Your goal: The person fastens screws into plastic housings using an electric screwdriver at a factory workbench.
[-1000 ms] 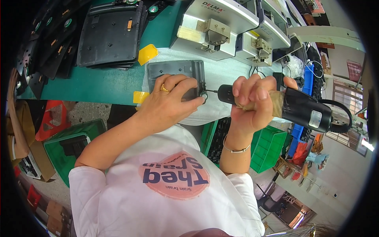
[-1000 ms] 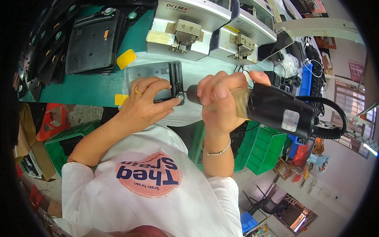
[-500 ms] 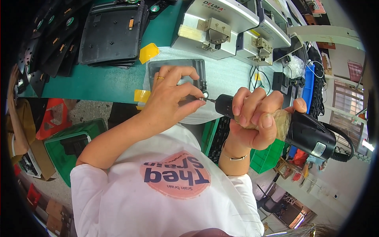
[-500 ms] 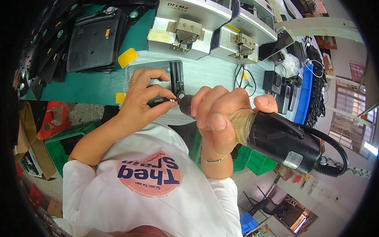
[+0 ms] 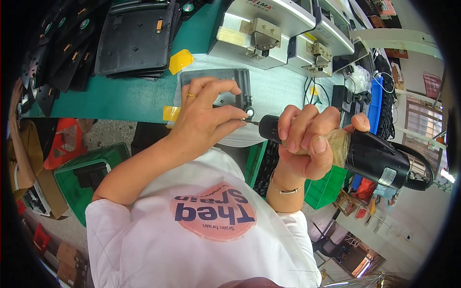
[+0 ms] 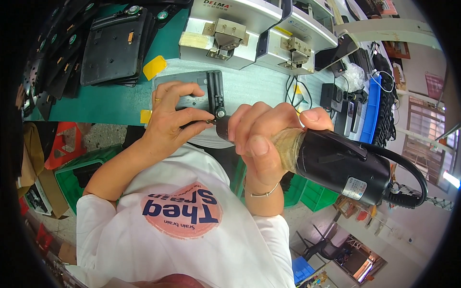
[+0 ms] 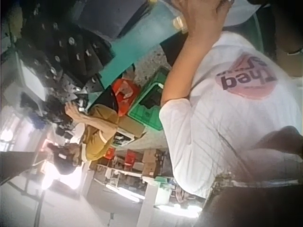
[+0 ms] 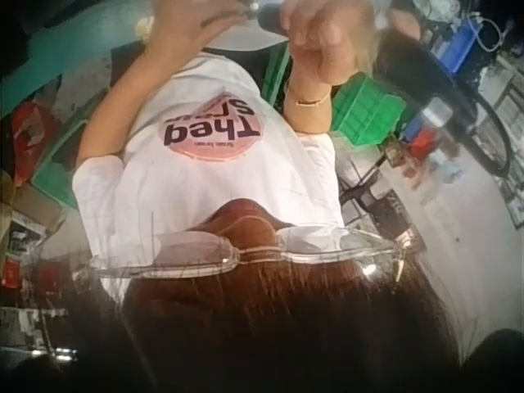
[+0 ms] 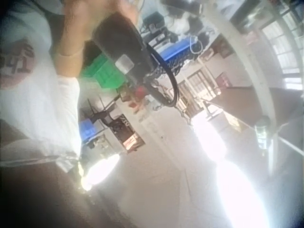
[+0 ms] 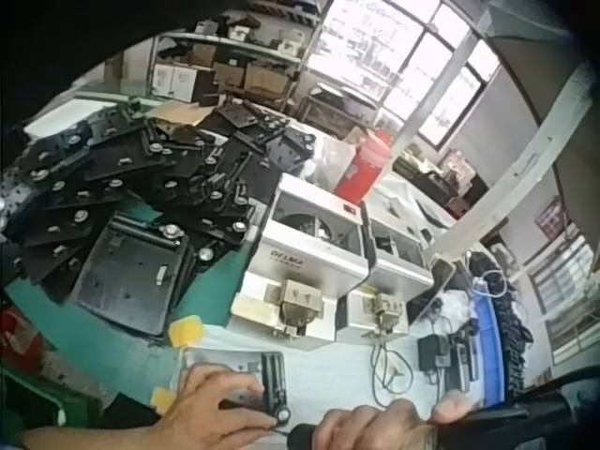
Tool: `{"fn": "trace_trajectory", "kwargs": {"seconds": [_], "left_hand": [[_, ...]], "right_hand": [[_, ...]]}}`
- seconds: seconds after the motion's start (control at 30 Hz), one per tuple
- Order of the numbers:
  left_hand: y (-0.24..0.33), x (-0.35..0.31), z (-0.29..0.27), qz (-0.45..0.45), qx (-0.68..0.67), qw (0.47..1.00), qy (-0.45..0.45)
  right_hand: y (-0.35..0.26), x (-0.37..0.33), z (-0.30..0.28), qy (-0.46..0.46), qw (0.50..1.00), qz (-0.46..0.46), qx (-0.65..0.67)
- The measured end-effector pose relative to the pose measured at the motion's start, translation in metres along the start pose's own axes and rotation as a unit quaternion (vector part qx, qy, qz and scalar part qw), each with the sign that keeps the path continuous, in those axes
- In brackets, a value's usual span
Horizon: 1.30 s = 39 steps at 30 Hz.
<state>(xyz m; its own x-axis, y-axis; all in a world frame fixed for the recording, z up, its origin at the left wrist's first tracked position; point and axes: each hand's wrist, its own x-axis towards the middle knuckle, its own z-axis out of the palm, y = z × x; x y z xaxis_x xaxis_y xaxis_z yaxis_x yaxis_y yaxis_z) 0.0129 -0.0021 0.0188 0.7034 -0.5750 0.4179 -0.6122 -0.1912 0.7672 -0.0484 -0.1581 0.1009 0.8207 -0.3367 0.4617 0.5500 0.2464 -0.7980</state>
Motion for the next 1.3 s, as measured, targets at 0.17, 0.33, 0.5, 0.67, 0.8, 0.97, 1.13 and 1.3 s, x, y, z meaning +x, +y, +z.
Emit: {"fn": "trace_trajectory", "kwargs": {"seconds": [0.17,0.33,0.5,0.67,0.8,0.97,1.13,1.3], "left_hand": [[0.001,-0.001,0.001,0.031,0.03,0.999,-0.004],[0.002,-0.002,0.005,-0.015,0.057,0.998,-0.019],[-0.003,-0.01,0.015,0.07,0.106,0.992,-0.017],[-0.007,-0.013,0.019,0.088,0.158,0.983,-0.034],[-0.009,-0.013,0.02,0.088,0.158,0.983,-0.031],[-0.011,-0.014,0.022,0.088,0.159,0.983,-0.021],[-0.011,-0.013,0.022,0.089,0.164,0.982,-0.015],[-0.011,-0.011,0.018,0.078,0.157,0.984,-0.029]], "right_hand": [[0.001,0.001,0.004,-0.001,1.0,0.007,-0.03],[0.011,0.006,-0.013,0.012,0.998,-0.042,-0.045],[0.024,0.01,-0.024,0.037,0.996,-0.042,-0.069],[0.03,0.01,-0.026,0.03,0.997,-0.038,-0.059],[0.032,0.011,-0.026,0.028,0.997,-0.036,-0.064],[0.035,0.011,-0.026,0.029,0.997,-0.028,-0.069],[0.037,0.012,-0.02,0.016,0.996,-0.034,-0.077],[0.041,0.018,-0.021,-0.023,0.988,-0.012,-0.154]]}}
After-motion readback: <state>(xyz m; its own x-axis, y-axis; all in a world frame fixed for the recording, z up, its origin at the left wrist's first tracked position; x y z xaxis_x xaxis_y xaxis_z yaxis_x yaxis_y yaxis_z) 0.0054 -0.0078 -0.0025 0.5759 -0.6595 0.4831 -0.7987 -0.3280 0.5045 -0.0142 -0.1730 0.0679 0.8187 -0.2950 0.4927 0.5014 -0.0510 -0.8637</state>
